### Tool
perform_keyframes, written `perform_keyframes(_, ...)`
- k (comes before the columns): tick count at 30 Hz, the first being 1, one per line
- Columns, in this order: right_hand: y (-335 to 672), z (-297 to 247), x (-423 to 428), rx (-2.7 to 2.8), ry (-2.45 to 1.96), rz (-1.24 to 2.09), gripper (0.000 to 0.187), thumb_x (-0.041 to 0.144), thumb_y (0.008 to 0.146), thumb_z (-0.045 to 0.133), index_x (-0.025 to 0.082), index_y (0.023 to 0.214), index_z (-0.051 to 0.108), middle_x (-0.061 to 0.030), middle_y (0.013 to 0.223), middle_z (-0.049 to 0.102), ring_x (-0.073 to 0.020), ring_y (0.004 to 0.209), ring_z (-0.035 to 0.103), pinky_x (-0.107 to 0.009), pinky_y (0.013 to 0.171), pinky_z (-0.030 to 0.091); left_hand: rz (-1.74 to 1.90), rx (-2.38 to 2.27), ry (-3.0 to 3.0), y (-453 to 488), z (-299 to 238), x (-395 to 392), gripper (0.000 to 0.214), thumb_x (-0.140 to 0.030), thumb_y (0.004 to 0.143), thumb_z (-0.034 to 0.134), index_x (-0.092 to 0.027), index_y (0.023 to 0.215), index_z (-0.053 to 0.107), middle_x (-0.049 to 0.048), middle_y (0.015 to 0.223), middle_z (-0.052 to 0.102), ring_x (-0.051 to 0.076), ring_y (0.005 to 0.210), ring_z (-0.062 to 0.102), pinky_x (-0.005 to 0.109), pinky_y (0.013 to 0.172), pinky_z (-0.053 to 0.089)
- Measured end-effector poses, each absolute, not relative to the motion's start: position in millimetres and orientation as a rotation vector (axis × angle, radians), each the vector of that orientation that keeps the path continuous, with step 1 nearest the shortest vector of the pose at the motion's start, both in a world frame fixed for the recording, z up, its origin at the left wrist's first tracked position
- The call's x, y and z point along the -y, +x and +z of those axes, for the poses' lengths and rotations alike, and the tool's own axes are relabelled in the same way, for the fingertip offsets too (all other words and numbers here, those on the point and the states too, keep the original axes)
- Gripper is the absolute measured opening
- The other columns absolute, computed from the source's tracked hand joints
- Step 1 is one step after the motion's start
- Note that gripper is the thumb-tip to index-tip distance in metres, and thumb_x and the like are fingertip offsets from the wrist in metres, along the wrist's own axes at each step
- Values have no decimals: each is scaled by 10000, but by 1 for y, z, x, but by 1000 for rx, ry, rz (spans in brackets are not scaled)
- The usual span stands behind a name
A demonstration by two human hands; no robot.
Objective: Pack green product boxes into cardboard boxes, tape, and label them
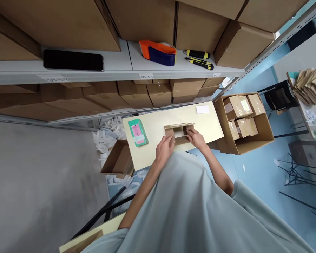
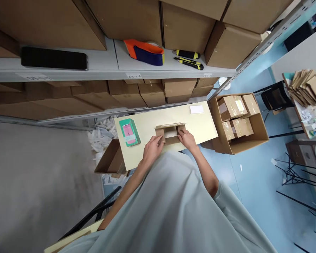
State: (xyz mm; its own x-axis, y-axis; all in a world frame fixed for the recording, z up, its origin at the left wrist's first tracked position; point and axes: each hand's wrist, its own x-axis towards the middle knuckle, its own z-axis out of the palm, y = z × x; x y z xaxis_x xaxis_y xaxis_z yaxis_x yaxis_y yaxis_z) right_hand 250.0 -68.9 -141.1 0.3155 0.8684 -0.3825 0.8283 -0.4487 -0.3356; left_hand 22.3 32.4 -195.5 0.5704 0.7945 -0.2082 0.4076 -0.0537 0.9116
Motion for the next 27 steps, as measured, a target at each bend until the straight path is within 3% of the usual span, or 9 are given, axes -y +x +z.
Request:
perform_keyframes(3, 257, -155, 85, 1639, -2388, 761, 622, 479, 1069, 809, 210, 1616, 687, -186, 1714, 600, -379, 1636, 511, -534, 1342, 477, 389, -958, 1706, 23, -210, -29, 636, -446, 790, 1001, -257, 1369, 819, 199, 1623, 655, 540, 1655, 436, 621, 1413, 327)
perform_keyframes(6, 272, -172, 105, 1609, -2389, 758, 871, 503, 891, 1000, 212, 1637, 658, -229, 1829, 448, -440, 1767, 319, -641, 1386, 406, 310, -938, 1734, 22, -230, -27, 885, -455, 678, 1077, -256, 1478, 753, 198, 1817, 479, 585, 1761, 226, 697, 1425, 289)
perform_keyframes(8, 286, -184, 113, 1550, -2420, 836, 993, 455, 854, 1030, 233, 1709, 575, -244, 1883, 339, -460, 1757, 347, -657, 1349, 453, 280, -941, 1791, 24, -240, -30, 834, -420, 805, 987, -254, 1567, 691, 187, 1882, 382, 551, 1752, 297, 688, 1409, 344)
perform_keyframes(10, 299, -196, 115, 1483, -2406, 962, 1040, 424, 901, 985, 274, 1787, 462, -243, 1891, 316, -441, 1641, 542, -614, 1276, 547, 261, -965, 1885, 30, -245, -36, 694, -355, 954, 818, -246, 1618, 647, 170, 1902, 350, 481, 1722, 406, 650, 1402, 388)
perform_keyframes(12, 309, -207, 109, 1452, -2342, 1032, 940, 427, 996, 877, 305, 1808, 420, -220, 1862, 381, -385, 1441, 723, -558, 1195, 618, 235, -1014, 1984, 38, -245, -43, 546, -333, 1040, 676, -241, 1578, 678, 155, 1873, 409, 428, 1671, 496, 617, 1387, 428)
perform_keyframes(17, 324, -223, 86, 1500, -2189, 941, 444, 437, 1147, 624, 255, 1546, 693, -173, 1710, 575, -293, 1193, 810, -466, 1091, 658, 162, -1072, 2092, 52, -238, -54, 348, -406, 1095, 609, -222, 1321, 799, 178, 1489, 754, 409, 1391, 694, 588, 1245, 557)
perform_keyframes(20, 331, -222, 76, 1507, -2188, 950, 347, 435, 1173, 577, 214, 1359, 768, -168, 1625, 645, -265, 1104, 819, -421, 1034, 653, 188, -1169, 2036, 53, -236, -50, 362, -424, 1110, 608, -220, 1364, 765, 172, 1355, 804, 382, 1261, 754, 544, 1176, 592)
perform_keyframes(24, 343, -215, 66, 1462, -2199, 1001, 544, 394, 1167, 607, 213, 1677, 548, -126, 1420, 764, -250, 1045, 822, -386, 974, 636, 317, -1429, 1910, 51, -238, -45, 635, -374, 1064, 682, -182, 1656, 556, 208, 1472, 698, 305, 1020, 798, 492, 1026, 654)
perform_keyframes(27, 349, -210, 58, 1584, -2197, 973, 719, 336, 1151, 621, 291, 1819, 358, -118, 1467, 727, -239, 1008, 815, -372, 935, 626, 353, -1427, 1991, 51, -241, -47, 692, -320, 1034, 693, -231, 1704, 544, 228, 1693, 516, 341, 1184, 782, 507, 1054, 656)
